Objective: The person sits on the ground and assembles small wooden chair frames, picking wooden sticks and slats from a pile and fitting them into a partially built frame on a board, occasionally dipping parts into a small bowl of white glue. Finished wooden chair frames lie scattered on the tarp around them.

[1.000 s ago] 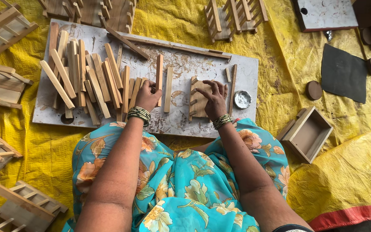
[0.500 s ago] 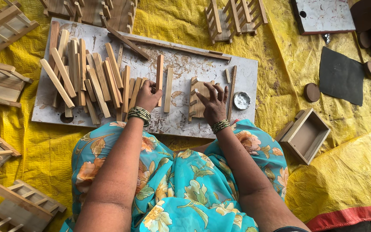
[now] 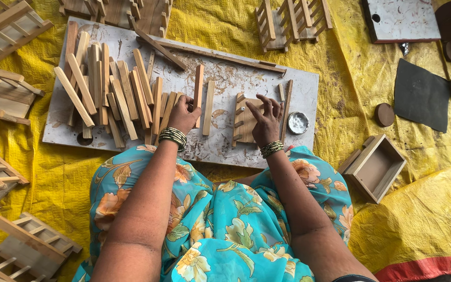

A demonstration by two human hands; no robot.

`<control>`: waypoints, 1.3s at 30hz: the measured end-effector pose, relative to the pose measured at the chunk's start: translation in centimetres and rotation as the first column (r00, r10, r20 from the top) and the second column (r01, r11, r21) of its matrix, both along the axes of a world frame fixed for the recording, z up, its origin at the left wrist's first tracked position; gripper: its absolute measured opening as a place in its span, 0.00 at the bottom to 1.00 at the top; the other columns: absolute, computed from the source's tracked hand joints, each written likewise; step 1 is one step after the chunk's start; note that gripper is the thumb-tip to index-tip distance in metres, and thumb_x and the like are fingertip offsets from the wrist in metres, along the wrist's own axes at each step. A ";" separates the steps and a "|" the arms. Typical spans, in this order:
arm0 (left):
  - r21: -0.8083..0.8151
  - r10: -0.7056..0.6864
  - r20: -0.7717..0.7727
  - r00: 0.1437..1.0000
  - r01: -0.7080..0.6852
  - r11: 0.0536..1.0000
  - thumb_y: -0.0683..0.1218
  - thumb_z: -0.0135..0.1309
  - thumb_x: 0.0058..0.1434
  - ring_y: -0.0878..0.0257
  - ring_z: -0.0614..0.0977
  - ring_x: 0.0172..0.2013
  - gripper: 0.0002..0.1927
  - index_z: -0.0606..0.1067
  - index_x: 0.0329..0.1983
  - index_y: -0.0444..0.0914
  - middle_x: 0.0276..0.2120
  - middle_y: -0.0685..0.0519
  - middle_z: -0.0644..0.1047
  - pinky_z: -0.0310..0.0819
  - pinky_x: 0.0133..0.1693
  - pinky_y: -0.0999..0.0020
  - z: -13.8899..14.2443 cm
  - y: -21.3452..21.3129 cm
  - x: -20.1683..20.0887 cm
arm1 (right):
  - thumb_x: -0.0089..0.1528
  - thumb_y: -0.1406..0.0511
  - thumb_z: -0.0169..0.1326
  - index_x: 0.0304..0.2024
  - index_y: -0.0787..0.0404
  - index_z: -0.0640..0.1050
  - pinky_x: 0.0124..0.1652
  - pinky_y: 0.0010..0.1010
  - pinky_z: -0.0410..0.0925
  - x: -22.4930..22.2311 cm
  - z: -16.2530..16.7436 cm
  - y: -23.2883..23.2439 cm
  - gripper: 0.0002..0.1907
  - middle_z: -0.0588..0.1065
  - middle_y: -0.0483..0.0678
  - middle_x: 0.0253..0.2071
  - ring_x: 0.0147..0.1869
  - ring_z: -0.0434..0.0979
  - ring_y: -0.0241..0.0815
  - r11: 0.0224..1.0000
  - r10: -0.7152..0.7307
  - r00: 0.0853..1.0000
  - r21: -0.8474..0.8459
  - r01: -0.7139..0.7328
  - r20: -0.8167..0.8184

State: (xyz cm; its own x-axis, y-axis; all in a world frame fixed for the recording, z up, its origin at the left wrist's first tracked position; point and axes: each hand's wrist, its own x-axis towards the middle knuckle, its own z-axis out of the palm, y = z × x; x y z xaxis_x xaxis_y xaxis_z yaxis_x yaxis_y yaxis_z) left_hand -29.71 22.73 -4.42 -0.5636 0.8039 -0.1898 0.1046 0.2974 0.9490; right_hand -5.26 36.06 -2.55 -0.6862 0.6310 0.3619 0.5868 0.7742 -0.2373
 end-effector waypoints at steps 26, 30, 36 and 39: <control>0.006 0.026 0.017 1.000 -0.026 1.000 0.47 0.58 0.59 0.62 0.84 0.35 0.18 0.70 0.47 0.33 0.35 0.48 0.82 0.78 0.41 0.68 0.0 -0.3 -0.2 | 0.50 0.83 0.46 0.51 0.48 0.83 0.63 0.41 0.66 2.7 0.1 -3.0 0.34 0.73 0.45 0.60 0.65 0.66 0.55 0.986 0.153 0.980 -0.050 -0.161 -0.127; -0.017 0.028 0.002 1.000 -0.028 0.999 0.47 0.58 0.58 0.62 0.84 0.35 0.18 0.71 0.47 0.34 0.35 0.48 0.83 0.78 0.41 0.67 0.2 -0.3 -0.2 | 0.50 0.81 0.48 0.53 0.48 0.82 0.65 0.45 0.63 2.3 0.4 -3.7 0.34 0.72 0.44 0.62 0.66 0.65 0.55 0.990 0.134 0.988 -0.025 -0.136 -0.070; 0.008 0.042 0.006 0.999 -0.042 0.999 0.47 0.58 0.57 0.61 0.85 0.35 0.18 0.71 0.46 0.33 0.35 0.48 0.83 0.79 0.41 0.67 0.1 -0.1 -0.2 | 0.47 0.80 0.49 0.57 0.49 0.79 0.65 0.48 0.60 2.5 -0.3 -4.2 0.37 0.67 0.47 0.66 0.68 0.63 0.58 0.992 0.128 0.988 -0.019 -0.127 0.088; 0.008 0.046 -0.004 0.999 -0.046 0.999 0.47 0.59 0.57 0.61 0.84 0.35 0.18 0.71 0.46 0.33 0.35 0.48 0.82 0.79 0.41 0.66 -0.2 0.1 -0.2 | 0.48 0.80 0.49 0.58 0.52 0.79 0.66 0.47 0.61 2.6 -0.9 -4.1 0.36 0.67 0.47 0.66 0.68 0.63 0.57 0.991 0.135 0.987 0.001 -0.136 0.088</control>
State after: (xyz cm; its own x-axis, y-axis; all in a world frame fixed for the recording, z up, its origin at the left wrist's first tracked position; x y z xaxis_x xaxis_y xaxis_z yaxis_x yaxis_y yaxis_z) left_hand -29.96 22.78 -4.58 -0.6008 0.7785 -0.1816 0.0946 0.2949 0.9508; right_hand -2.65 31.98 -3.46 -0.7942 0.5277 0.3012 0.4947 0.8494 -0.1838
